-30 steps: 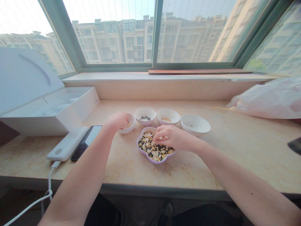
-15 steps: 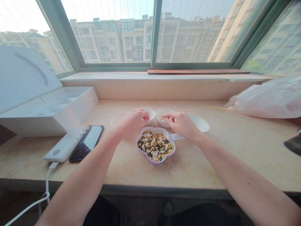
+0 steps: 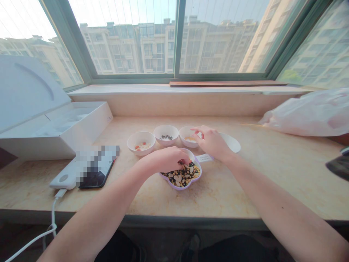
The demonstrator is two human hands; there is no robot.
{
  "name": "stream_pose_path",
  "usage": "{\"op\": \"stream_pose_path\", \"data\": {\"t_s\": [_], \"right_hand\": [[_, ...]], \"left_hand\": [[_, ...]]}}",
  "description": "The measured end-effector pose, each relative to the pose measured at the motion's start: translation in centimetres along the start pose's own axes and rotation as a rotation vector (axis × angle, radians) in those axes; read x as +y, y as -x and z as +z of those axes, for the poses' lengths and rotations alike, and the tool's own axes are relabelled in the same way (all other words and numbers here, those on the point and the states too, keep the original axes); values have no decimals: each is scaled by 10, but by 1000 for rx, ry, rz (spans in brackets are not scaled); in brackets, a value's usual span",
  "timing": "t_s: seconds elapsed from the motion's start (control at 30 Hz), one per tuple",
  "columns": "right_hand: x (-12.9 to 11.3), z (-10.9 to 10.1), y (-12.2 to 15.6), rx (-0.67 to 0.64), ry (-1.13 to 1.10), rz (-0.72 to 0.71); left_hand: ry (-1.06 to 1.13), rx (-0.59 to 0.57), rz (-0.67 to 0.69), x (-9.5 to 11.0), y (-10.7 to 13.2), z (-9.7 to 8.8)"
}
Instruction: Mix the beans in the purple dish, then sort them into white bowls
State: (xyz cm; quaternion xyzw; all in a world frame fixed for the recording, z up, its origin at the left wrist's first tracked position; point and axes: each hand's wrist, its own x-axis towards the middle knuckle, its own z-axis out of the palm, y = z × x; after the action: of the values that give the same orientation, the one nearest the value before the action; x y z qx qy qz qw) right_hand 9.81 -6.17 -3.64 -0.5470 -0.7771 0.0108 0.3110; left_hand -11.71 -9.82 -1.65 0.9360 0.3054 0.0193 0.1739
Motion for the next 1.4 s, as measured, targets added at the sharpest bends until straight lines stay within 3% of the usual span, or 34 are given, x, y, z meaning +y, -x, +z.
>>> {"op": "stream_pose_path", "data": {"t_s": [0.4,0.77,0.87,0.97,1.03,1.13,1.23,1.4], "right_hand": [[-1,3,1,-24,-13,-19],[-4,1,2,-49,-19,-22],[-7,0,2,-31,-39,-22],[-13,-5,2,-21,-125,12],[-18,-9,3,-88,-260,64],[-27,-14,6,-364,-580,135],[-34,-13,10,-595,-848,172],[-36,-4,14,-605,-926,297]], "left_hand": [[17,-4,-48,2,2,-5],[4,54,32,4,4,-6],[3,97,40,3,4,-7],[-16,230,-5,-2,4,-10],[-23,365,-62,-5,4,-13],[11,548,-92,-10,3,-16],[21,623,-49,-13,2,-14],[-33,657,101,-17,-2,-5]]}}
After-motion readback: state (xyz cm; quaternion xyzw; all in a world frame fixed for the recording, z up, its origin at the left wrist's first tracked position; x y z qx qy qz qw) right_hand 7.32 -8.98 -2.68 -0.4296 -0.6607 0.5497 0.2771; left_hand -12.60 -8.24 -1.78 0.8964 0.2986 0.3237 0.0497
